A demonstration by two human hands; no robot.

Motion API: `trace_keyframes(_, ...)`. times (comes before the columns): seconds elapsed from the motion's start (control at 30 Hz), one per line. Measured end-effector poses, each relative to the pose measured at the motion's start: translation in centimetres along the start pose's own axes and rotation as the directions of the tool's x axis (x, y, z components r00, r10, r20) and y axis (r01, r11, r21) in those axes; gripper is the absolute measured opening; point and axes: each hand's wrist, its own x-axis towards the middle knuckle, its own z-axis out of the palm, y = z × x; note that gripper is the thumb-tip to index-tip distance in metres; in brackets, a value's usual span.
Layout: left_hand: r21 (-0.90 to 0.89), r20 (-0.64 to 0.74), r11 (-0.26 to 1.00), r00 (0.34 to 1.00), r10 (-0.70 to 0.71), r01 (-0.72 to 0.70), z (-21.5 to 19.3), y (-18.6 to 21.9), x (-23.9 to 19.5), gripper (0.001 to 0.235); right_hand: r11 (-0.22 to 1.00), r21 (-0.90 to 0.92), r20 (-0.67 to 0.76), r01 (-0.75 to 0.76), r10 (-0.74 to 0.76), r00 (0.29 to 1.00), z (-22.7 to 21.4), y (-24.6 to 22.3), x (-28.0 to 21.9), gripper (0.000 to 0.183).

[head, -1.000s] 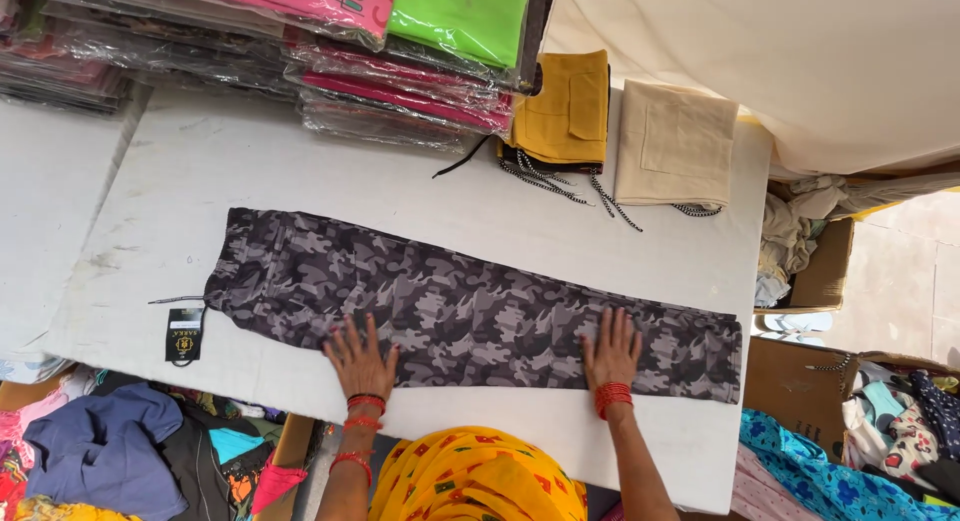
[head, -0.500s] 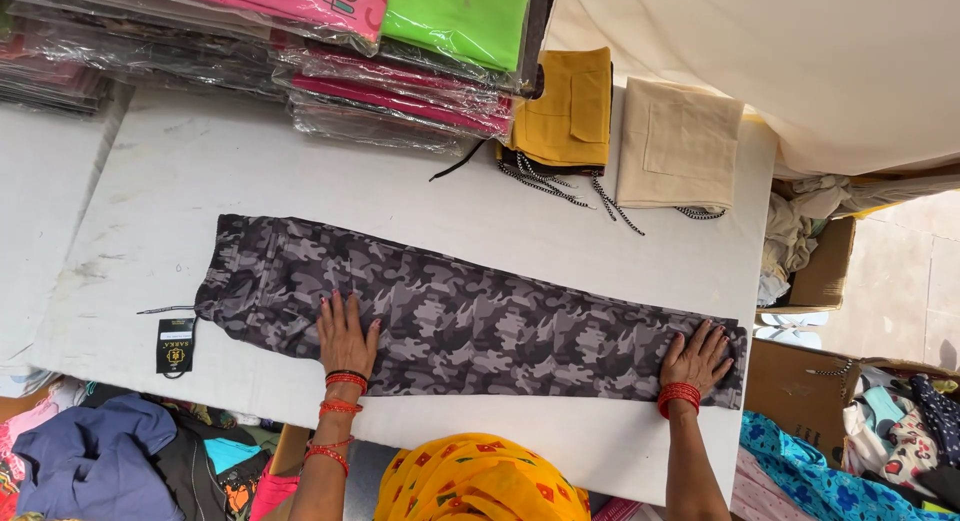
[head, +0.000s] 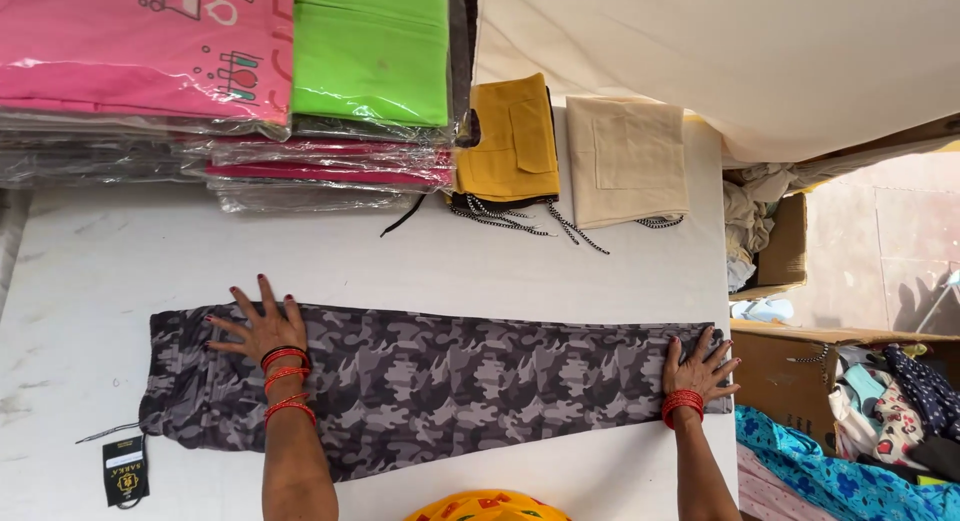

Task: The person unfolds a pair of camouflage-patterned pants on a white table, smooths them out, and folds them neatly. The person then places the folded pants on a stack of other folded garments.

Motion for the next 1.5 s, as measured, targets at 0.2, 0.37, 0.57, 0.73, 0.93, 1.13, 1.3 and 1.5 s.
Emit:
trace_keyframes(0.2, -0.030, -0.023, 0.999, 0.999, -0.027, 0.026, -0.6, -0.2, 1.4, 0.060, 0.999, 0.041, 0.007, -0.008, 0.008, 1.000, 0.3, 1.5, 2.7, 0.076)
trace_keyframes(0.37, -0.006, 0.018, 0.998, 0.998, -0.067, 0.067, -0.9, 0.5, 1.9, 0.063, 0.999, 0.025, -0.001, -0.045, 0.045, 0.999, 0.5, 1.8, 3.0, 0.076)
trace_keyframes(0.57, 0.003, 0.078, 0.995, 0.992, -0.097, 0.097, -2.6, 4.5, -1.1, 0.075, 0.991, -0.123, -0.167, -0.061, 0.040, 0.985, 1.2, 1.1, 2.3, 0.079)
trace_keyframes(0.73, -0.297, 0.060, 0.955, 0.998, 0.016, 0.003, -2.2, 9.6, -15.5, 0.081, 0.985, -0.118, -0.171, 0.123, -0.142, 0.975, -0.1, -7.0, -7.4, 0.087)
trace_keyframes(0.93, -0.169, 0.202, 0.871, 0.848, 0.489, -0.462, 1.6, 7.6, -30.2, 0.083, 0.509, 0.383, 0.297, 0.771, -0.858, 0.419, 1.5, -12.7, -24.3, 0.080)
trace_keyframes(1.13, -0.010, 0.067, 0.943, 0.940, 0.334, -0.334, 0.1, 0.7, -25.0, 0.076, 0.523, -0.025, 0.613, 0.852, -0.665, 0.426, 0.5, -5.3, -12.7, 0.080)
trace_keyframes(1.3, 0.130, -0.008, 0.957, 0.964, 0.264, -0.261, -0.4, -2.0, -19.5, 0.072, 0.849, -0.097, 0.106, 0.519, -0.510, 0.854, -0.9, 4.8, 1.7, 0.065)
trace_keyframes(1.5, 0.293, 0.294, 0.955, 0.955, -0.049, -0.041, -2.9, -3.1, -9.7, 0.031, 0.796, -0.279, 0.054, 0.536, -0.545, 0.837, -1.0, 5.5, 7.4, 0.060)
